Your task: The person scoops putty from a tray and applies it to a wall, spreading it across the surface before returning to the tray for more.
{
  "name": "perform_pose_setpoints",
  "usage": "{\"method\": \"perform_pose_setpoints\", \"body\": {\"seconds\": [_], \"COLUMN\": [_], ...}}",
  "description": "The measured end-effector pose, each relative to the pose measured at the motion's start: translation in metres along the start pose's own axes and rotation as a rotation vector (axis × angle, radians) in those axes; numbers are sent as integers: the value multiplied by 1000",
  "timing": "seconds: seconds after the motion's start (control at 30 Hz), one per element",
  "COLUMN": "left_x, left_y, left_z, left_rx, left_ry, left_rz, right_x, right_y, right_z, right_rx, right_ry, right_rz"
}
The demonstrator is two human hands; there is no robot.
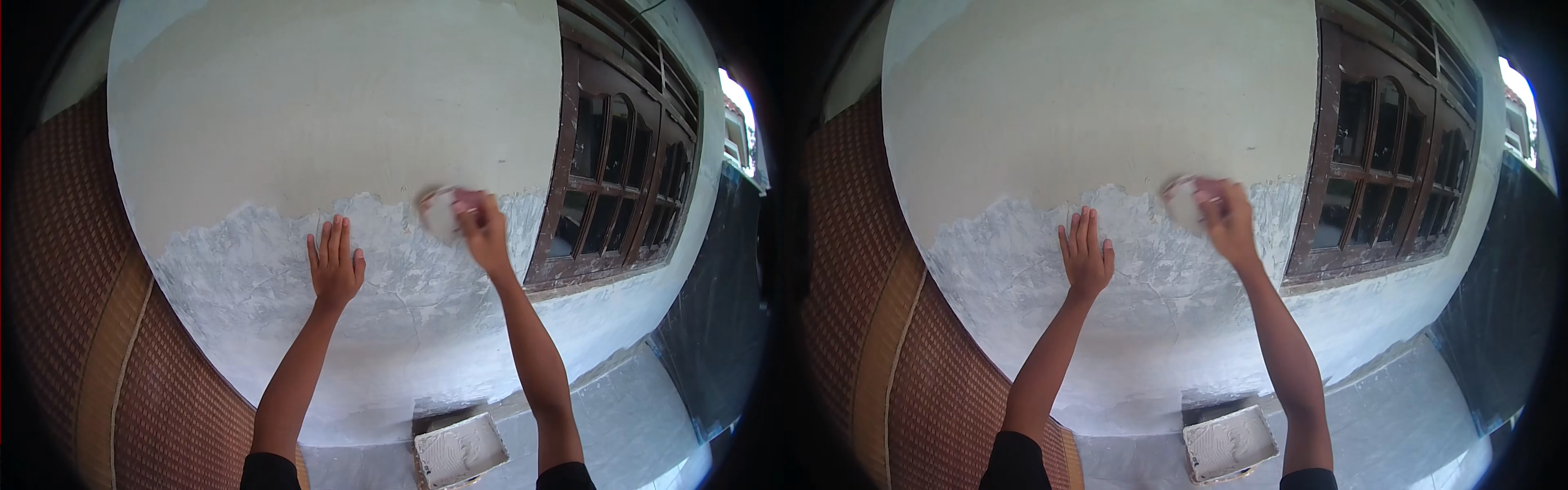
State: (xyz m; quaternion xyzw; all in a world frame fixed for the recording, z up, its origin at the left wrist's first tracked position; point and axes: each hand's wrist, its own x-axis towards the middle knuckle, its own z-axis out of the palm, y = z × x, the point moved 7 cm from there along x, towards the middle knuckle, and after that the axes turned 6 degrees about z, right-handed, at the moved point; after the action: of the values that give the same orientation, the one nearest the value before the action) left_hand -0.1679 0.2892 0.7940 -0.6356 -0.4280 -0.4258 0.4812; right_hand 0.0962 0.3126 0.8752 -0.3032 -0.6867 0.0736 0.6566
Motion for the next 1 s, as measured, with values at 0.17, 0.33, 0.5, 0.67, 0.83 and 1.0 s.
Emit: {"method": "perform_pose_setpoints", "body": {"seconds": [0.17, 0.33, 0.5, 0.67, 0.83, 1.0], "left_x": [1, 0, 0, -2, 0, -1], "left_y": [0, 1, 1, 0, 0, 0], "left_z": [-1, -2, -2, 0, -2, 0], "left_rx": [3, -1, 22, 23, 35, 3], "left_ry": [-7, 14, 24, 17, 26, 9], "left_rz": [-2, 3, -5, -26, -19, 4], "right_x": [19, -2, 14, 2, 16, 7], "right_y": [28, 6, 24, 2, 4, -52], "right_z": [-46, -4, -60, -5, -53, 32], "right_rx": [138, -56, 229, -233, 208, -93], "right_ry": [302, 50, 417, 6, 492, 110], "right_rz": [184, 35, 145, -45, 125, -159]}}
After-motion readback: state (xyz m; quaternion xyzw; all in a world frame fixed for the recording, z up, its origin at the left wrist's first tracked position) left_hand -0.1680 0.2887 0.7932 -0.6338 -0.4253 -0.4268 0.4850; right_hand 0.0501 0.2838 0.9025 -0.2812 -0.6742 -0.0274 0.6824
